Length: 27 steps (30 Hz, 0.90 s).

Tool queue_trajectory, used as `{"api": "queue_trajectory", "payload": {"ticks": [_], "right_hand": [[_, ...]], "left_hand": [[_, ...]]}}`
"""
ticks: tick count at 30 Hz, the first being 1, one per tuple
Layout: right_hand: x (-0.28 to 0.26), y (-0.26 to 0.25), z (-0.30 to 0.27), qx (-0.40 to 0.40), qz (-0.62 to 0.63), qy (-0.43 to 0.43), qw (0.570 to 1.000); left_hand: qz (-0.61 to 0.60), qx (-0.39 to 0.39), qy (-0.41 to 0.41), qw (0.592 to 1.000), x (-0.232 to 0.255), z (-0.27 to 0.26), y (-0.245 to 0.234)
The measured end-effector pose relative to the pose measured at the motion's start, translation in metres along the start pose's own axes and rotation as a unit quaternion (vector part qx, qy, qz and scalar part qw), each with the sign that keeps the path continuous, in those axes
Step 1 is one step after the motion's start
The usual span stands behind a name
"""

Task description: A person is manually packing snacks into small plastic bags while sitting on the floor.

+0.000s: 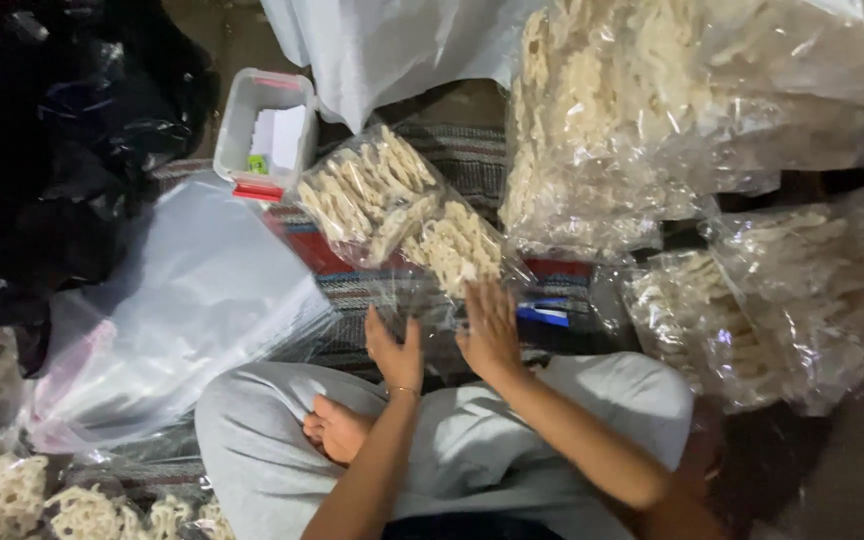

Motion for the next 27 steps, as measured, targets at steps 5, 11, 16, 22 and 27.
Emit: {"api": "queue_trajectory", "payload": {"ticks": [5, 11, 16, 22, 27], "right_hand": [[0.103, 0.097, -0.024, -0.094, 0.463, 0.483, 0.737], [0.059, 0.051, 0.009, -0.076, 0.469, 0.476, 0.740], [0.040, 0.060, 0.029, -0.070, 0.423, 0.433, 0.793], [0.034, 0.075, 0.017, -0.070, 0.339, 0.386, 0.855], [0.052, 0.112, 0.001, -0.063, 0.264, 0.339, 0.901]], "left_hand": [[0.365, -0.218, 0.484, 0.765, 0.063, -0.058, 0.063], [0.509, -0.327, 0.382, 0.698, 0.056, -0.032, 0.124], [0.422, -0.257, 0.554, 0.670, 0.046, -0.027, 0.127], [0.281, -0.106, 0.646, 0.701, 0.024, -0.025, 0.091], [0.141, -0.144, 0.585, 0.786, 0.138, -0.038, 0.042]]}}
Point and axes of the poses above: each hand's wrist, its own z-axis towards the middle knuckle, its own y-axis out of the palm, x = y × z, the point moved 7 cm from there along z, towards the middle knuckle, and after that the axes turned 11 degrees about y, right-handed, at the moved point
